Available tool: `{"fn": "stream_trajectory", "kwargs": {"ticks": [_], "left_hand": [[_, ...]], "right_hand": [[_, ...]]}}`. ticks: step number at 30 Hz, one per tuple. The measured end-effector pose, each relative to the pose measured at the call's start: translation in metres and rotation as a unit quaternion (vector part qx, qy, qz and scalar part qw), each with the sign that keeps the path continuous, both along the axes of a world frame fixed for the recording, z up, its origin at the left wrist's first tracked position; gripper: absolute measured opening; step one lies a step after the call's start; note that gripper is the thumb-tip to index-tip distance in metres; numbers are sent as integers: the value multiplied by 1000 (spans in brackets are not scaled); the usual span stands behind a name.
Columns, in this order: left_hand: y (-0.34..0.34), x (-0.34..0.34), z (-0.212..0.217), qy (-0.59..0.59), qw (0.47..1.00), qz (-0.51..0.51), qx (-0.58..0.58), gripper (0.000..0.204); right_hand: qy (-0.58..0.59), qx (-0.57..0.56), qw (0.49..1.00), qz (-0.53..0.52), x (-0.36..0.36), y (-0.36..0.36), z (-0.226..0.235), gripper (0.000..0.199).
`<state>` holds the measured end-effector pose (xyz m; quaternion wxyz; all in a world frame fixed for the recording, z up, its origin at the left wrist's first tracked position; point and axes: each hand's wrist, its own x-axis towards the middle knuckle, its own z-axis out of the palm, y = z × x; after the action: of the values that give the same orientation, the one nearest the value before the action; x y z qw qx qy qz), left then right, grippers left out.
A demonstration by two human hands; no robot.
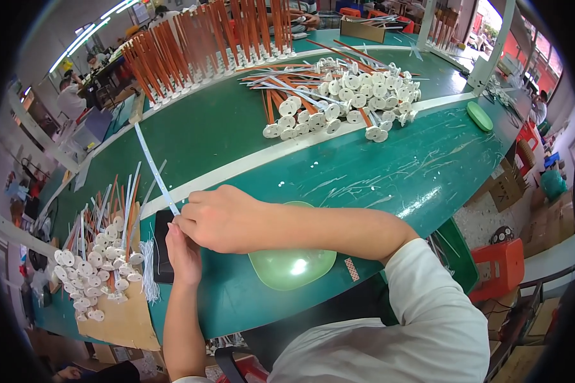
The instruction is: Manually attaching small white plastic parts onto long sticks at an assembly line workstation.
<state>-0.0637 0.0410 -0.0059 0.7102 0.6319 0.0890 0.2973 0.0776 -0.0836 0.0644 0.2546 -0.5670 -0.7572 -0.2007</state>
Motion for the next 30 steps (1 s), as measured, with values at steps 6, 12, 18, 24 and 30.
{"fn": "stream_trajectory", "kwargs": {"ticks": [6,12,18,24,30], "left_hand": [[9,-9,-9,68,986,94,119,43],[12,-8,31,49,989,32,133,34],[-10,-125,54,160,906,257,294,27],[-29,-210,4,156,890,337,265,20],[-30,-194,-28,172,804,419,384,19]], "right_hand": [[0,-28,999,17,-7,6,4,20],[73,-11,997,-3,2,-24,55,34],[107,15,994,-12,28,-51,80,33],[131,77,988,-12,22,-74,101,28],[94,71,993,24,16,-87,102,29]]}}
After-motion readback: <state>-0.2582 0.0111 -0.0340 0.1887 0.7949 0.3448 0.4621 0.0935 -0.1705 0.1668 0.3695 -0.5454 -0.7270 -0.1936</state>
